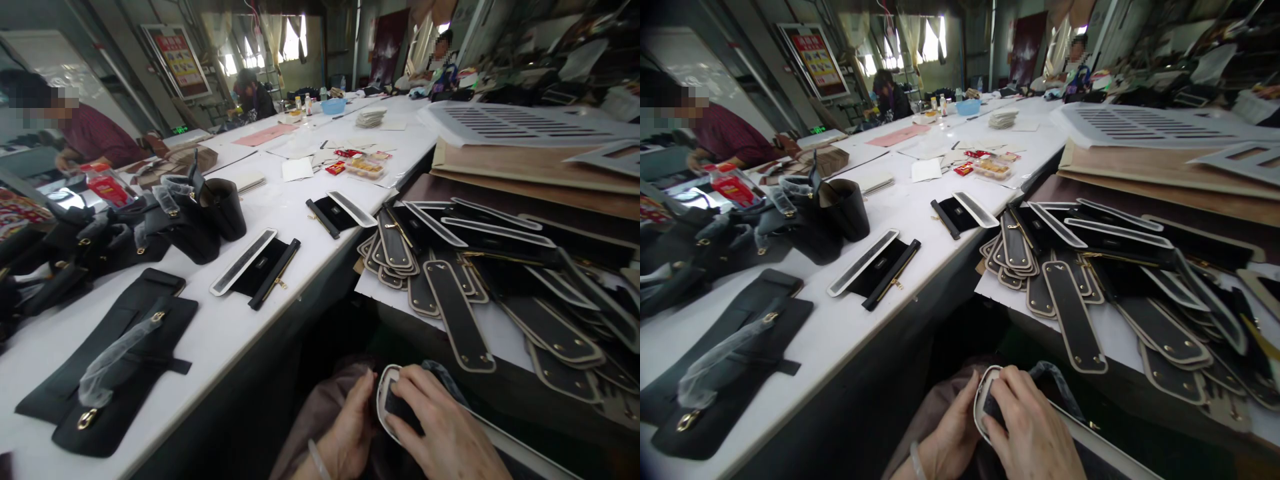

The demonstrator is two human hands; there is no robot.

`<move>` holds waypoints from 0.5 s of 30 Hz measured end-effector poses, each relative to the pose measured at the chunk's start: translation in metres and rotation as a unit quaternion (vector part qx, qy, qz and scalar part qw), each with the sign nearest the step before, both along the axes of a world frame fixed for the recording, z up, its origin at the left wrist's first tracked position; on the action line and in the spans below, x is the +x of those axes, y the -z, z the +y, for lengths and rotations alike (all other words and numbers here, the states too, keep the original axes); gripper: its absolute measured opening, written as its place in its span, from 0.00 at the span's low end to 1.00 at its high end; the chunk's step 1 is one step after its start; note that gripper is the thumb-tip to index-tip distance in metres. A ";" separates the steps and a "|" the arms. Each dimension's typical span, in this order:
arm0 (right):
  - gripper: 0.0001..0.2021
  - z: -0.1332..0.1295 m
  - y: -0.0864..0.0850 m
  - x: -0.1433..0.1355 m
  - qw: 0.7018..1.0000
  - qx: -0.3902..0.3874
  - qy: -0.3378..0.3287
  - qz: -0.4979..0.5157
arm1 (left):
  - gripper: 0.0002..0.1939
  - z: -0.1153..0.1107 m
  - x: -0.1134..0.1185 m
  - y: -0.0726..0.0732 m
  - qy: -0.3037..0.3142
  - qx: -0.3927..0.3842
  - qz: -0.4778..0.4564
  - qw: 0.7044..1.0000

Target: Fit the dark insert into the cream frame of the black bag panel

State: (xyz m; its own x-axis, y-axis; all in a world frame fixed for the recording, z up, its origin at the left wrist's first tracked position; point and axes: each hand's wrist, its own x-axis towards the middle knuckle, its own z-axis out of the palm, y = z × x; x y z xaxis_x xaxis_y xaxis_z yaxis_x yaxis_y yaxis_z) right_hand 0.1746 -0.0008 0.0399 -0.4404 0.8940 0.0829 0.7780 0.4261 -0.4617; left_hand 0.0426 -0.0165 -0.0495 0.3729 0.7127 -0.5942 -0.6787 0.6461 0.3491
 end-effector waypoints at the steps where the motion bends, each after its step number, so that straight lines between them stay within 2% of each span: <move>1: 0.10 0.000 0.000 -0.001 1.000 -0.004 0.000 0.001 | 0.33 0.000 -0.001 -0.003 -0.002 0.002 0.009 1.000; 4: 0.09 0.000 0.000 -0.001 1.000 -0.013 0.006 0.002 | 0.30 -0.001 -0.005 -0.009 -0.008 0.016 0.031 0.999; 9: 0.09 -0.001 -0.001 -0.001 1.000 -0.025 0.007 0.003 | 0.28 -0.001 -0.012 -0.006 0.011 0.054 0.049 0.997; 15: 0.09 -0.003 -0.002 -0.001 0.995 0.095 0.018 0.026 | 0.22 0.005 -0.022 0.001 0.061 0.110 0.077 0.989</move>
